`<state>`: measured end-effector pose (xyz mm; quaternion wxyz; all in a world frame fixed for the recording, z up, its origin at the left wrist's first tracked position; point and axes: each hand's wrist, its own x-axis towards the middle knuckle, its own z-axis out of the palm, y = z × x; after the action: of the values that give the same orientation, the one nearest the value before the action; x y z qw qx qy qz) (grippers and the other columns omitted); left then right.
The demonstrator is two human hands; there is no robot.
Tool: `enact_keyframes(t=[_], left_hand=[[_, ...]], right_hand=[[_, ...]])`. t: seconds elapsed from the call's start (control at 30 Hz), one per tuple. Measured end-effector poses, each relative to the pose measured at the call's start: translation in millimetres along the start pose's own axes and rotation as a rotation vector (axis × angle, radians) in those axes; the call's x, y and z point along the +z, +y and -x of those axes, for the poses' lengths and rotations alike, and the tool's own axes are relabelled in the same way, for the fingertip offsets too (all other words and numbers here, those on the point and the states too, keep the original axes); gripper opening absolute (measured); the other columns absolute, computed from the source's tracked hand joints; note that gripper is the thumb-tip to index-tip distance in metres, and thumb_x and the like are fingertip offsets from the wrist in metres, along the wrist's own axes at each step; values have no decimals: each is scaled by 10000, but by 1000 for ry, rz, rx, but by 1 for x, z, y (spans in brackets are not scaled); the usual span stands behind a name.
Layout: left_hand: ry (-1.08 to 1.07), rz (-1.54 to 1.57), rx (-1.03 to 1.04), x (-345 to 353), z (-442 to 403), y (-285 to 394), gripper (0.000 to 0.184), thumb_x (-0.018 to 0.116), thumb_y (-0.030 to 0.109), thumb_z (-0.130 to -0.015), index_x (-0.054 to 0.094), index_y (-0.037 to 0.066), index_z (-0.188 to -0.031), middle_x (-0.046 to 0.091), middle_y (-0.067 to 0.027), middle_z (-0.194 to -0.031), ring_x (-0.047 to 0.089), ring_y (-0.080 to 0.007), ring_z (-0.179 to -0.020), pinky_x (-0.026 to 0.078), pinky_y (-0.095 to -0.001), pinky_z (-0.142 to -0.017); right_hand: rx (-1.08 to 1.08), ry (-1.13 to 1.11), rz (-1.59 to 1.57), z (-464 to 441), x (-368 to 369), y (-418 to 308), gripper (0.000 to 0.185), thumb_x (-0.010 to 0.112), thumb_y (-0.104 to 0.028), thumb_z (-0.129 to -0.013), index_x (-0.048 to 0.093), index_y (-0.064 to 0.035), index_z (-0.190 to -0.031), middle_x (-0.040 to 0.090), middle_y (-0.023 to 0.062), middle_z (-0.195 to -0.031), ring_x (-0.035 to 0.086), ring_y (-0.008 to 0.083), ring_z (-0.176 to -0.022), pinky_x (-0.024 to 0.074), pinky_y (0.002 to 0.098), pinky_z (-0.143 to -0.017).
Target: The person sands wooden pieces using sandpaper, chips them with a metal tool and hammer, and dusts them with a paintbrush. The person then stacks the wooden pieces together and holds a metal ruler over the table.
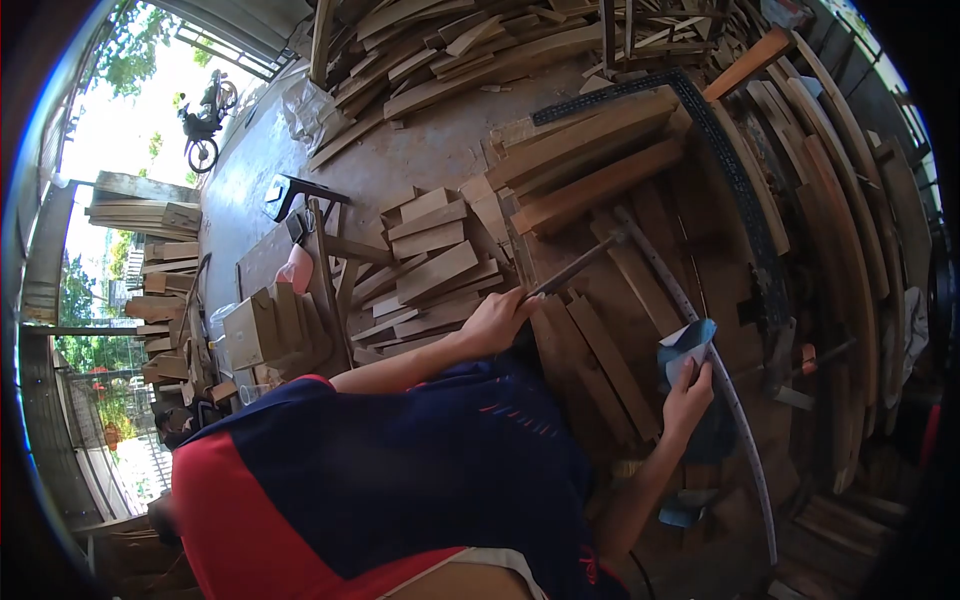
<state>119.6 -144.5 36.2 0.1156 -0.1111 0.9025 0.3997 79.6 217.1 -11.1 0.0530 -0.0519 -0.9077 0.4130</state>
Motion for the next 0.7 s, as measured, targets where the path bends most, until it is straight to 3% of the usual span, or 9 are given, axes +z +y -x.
enact_keyframes(t=[0.2,0.3,0.47,0.6,0.7], left_hand=[[35,5,-15,-3,3,3,450,474,378,-1133,558,-31,-964,615,-332,-783,610,-558,-845,438,-597,-725],[52,11,-27,-3,3,-4,453,476,386,-1132,572,-31,-981,618,-326,-791,609,-558,-860,443,-590,-730],[77,120,69,-3,-11,4,469,490,406,-1123,602,-30,-990,635,-308,-798,622,-545,-868,469,-569,-742],[73,89,14,9,-15,-2,489,488,406,-1123,640,-36,-977,646,-313,-816,642,-531,-861,491,-547,-751],[99,46,1,-4,-10,23,503,483,405,-1126,647,-33,-940,645,-318,-809,646,-532,-857,497,-549,-762]], right_hand=[[34,62,-108,14,2,26,385,587,-310,-1095,582,68,-1018,630,308,-862,619,542,-861,490,513,-729],[73,59,-42,14,4,32,409,608,-322,-1085,613,87,-1095,687,299,-942,674,476,-882,510,489,-797],[65,144,-102,15,15,45,443,685,-316,-1007,578,58,-1219,673,307,-1135,657,491,-1034,511,497,-899],[-89,164,-152,4,18,28,657,752,-324,-927,510,25,-1428,594,294,-1398,589,476,-1236,463,507,-1068],[-139,96,62,-1,11,9,758,789,-258,-877,475,15,-1510,556,277,-1471,551,462,-1318,432,506,-1135]])
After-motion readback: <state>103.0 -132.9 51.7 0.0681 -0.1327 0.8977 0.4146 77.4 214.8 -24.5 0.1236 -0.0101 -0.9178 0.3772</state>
